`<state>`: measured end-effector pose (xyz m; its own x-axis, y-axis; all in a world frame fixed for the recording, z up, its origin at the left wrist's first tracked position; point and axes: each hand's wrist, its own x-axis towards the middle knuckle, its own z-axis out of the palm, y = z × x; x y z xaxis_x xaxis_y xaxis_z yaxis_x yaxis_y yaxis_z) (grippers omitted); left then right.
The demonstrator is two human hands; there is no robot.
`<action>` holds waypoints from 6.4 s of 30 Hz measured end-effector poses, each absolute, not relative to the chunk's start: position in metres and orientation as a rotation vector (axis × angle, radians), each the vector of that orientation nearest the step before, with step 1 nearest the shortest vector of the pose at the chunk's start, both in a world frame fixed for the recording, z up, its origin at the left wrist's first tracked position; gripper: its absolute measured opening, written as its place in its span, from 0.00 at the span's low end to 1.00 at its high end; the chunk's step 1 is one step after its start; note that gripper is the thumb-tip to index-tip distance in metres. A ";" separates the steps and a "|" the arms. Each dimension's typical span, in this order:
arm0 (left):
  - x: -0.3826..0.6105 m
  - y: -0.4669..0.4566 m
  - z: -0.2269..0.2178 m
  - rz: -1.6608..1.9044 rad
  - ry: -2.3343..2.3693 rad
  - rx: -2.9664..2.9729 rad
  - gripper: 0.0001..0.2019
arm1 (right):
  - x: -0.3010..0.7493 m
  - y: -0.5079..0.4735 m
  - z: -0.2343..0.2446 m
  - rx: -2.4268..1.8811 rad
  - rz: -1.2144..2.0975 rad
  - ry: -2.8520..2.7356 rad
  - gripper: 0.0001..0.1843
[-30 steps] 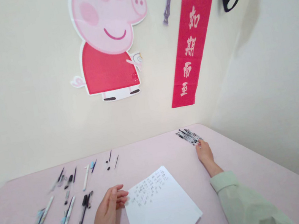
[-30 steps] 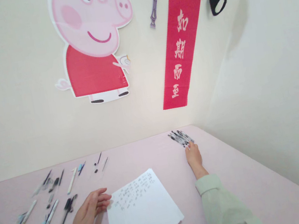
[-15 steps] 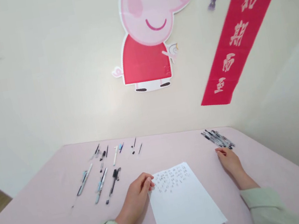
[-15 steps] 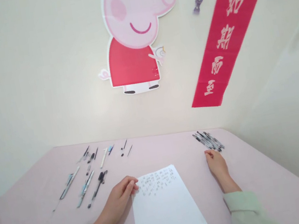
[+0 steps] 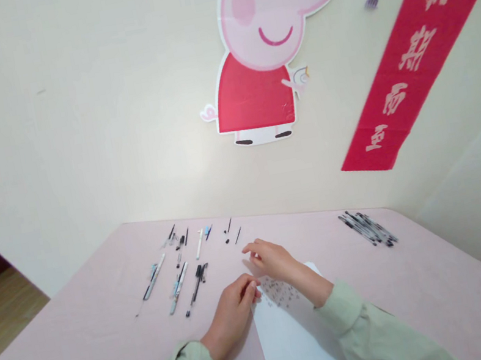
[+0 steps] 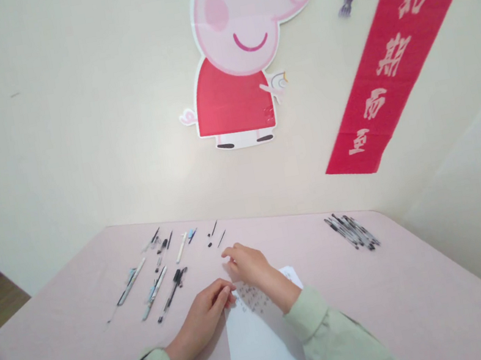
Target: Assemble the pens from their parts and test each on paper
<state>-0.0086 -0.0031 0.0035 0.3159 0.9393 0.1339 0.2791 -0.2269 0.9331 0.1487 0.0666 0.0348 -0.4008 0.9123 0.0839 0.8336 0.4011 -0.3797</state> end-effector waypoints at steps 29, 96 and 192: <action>-0.009 0.004 0.003 1.160 1.128 1.341 0.14 | 0.157 0.079 0.001 -1.625 0.441 -1.747 0.10; -0.023 0.022 0.006 1.393 0.843 0.399 0.06 | 0.158 0.064 0.019 -0.950 1.163 -0.669 0.18; -0.021 0.018 0.005 1.320 0.825 0.554 0.08 | 0.183 0.098 0.011 -1.718 0.311 -2.087 0.10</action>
